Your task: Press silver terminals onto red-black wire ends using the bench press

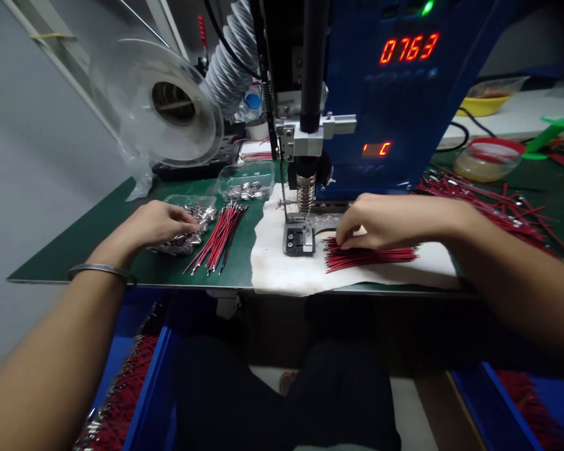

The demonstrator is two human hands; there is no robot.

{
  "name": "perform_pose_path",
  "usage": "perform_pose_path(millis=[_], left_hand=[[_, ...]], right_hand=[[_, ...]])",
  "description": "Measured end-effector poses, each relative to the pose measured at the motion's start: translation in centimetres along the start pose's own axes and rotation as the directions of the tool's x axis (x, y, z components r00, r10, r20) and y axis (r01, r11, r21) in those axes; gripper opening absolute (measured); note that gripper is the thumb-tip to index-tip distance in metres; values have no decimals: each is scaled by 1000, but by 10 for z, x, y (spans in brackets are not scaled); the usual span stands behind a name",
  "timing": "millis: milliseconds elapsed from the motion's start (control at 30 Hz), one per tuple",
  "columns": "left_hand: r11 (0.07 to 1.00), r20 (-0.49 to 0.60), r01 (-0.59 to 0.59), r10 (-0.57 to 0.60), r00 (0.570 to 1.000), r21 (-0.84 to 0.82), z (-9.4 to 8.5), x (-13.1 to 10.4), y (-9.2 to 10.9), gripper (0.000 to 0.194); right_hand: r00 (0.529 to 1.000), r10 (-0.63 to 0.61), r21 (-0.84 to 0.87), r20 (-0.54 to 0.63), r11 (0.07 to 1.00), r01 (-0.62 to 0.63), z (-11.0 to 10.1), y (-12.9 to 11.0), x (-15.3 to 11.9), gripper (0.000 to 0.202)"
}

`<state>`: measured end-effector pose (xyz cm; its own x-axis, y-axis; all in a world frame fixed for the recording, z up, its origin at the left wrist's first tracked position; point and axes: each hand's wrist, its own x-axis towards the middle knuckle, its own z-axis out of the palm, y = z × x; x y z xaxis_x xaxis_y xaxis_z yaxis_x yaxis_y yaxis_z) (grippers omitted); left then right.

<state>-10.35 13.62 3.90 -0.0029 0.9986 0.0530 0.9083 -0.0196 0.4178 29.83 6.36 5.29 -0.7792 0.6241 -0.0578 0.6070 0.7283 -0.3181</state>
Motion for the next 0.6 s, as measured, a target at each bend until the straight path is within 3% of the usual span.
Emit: perform_pose_path(millis=[200, 267, 333, 500, 600], left_hand=[[1000, -154, 8, -10, 988, -15, -4, -8, 1, 31], [997, -258, -16, -3, 966, -69, -4, -19, 13, 30], [970, -326, -89, 12, 945, -224, 1, -34, 33, 28], [756, -324, -298, 119, 938, -583, 43, -68, 97, 25], [629, -292, -316, 145, 945, -710, 79, -76, 125, 22]], right_hand=[[991, -67, -84, 112, 993, 77, -15, 12, 19, 17], [992, -70, -97, 107, 992, 81, -14, 16, 20, 22], [995, -69, -88, 67, 993, 74, -11, 18, 17, 20], [998, -61, 51, -20, 997, 62, -7, 15, 10, 15], [993, -82, 120, -83, 989, 91, -3, 11, 11, 18]])
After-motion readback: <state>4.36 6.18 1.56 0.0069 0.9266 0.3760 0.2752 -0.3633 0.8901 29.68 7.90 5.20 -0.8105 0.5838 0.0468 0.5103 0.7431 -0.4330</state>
